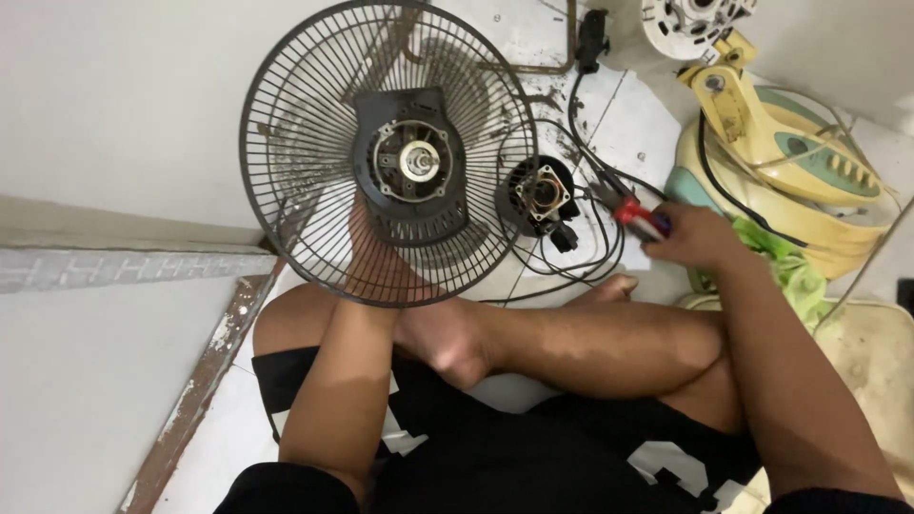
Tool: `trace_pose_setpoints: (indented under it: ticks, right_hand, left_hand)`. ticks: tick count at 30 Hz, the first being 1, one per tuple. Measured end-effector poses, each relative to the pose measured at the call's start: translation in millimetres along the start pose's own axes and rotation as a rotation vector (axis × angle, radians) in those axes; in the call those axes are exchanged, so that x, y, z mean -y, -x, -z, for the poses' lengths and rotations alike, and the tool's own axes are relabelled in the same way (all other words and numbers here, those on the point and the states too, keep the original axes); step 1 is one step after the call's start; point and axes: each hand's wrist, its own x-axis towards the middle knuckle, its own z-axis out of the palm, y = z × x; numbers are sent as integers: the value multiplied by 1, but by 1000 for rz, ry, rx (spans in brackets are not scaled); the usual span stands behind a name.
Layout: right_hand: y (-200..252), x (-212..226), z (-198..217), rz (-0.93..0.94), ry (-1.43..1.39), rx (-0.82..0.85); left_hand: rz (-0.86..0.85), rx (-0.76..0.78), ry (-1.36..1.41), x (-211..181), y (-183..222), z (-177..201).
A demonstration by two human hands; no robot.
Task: The person disassembles the electric fan and uses a brush to clean its parts.
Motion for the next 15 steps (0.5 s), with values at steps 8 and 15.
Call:
trace_pose_setpoints:
  ticks: [8, 15]
  right_hand:
    - [-15, 14, -30, 214, 208, 71]
    - [-19, 16, -33, 192, 259, 133]
  left_hand:
    - [70, -53, 123, 7, -15, 41]
    - [87, -123, 35, 12, 5, 26]
